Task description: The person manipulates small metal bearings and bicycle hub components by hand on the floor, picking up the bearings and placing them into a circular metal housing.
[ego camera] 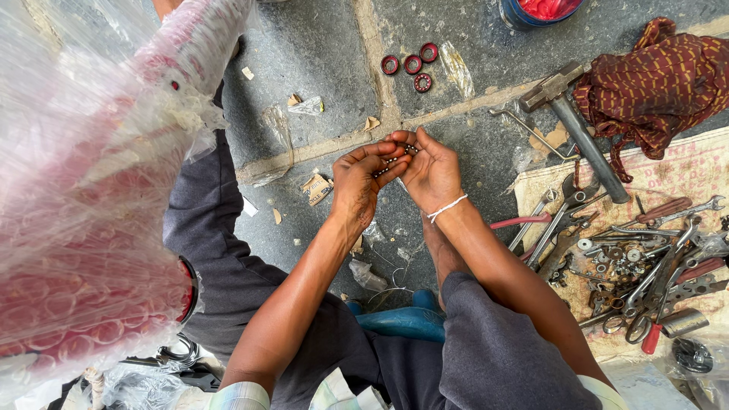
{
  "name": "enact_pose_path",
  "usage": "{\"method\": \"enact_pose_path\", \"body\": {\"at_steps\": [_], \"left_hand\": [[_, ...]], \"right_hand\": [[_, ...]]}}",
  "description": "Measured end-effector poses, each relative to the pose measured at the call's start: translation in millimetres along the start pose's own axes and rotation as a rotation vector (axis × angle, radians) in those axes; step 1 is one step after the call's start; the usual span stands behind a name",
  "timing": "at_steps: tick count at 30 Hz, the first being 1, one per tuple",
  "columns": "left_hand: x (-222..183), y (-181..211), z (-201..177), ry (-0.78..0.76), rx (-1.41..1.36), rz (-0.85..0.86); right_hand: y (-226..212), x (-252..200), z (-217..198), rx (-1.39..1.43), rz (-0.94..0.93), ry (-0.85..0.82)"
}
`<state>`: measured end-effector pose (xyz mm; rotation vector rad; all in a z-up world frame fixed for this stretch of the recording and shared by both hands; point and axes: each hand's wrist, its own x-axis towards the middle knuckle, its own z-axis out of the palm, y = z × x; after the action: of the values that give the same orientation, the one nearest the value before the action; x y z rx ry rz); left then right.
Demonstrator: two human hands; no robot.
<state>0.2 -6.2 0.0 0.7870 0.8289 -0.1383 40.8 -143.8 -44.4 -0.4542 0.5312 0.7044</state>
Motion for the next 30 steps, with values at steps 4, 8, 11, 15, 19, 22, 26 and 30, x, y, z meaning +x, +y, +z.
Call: {"method": "enact_pose_path", "body": {"at_steps": [4, 8, 11, 15, 19, 22, 26, 30], "left_hand": [[1, -2, -2, 0.049, 0.031, -0.007], [2, -5, -3, 0.082, 0.078, 0.005], [2, -7, -5, 0.106, 0.144, 0.011], [3, -13, -6, 0.131, 0.214, 0.051], [3, -16, -4, 0.138, 0.292, 0.094], [1, -15, -3, 0.133, 0.300, 0.095], [-4, -9, 0, 0.087, 0.157, 0.064], [-5, 2, -2, 0.059, -0.046, -0.029]], "right_hand": [[1, -2, 1, -0.020, -0.003, -0.016], [3, -1, -2, -0.034, 0.002, -0.036], [6, 1, -4, -0.029, 0.020, -0.031], [10, 3, -5, -0.068, 0.032, -0.004], [12, 6, -7, -0.091, 0.024, -0.002], [16, 9, -12, -0.111, 0.020, 0.024], [18, 17, -30, -0.229, 0.016, 0.155], [-4, 48, -45, -0.759, -0.033, 0.425]]}}
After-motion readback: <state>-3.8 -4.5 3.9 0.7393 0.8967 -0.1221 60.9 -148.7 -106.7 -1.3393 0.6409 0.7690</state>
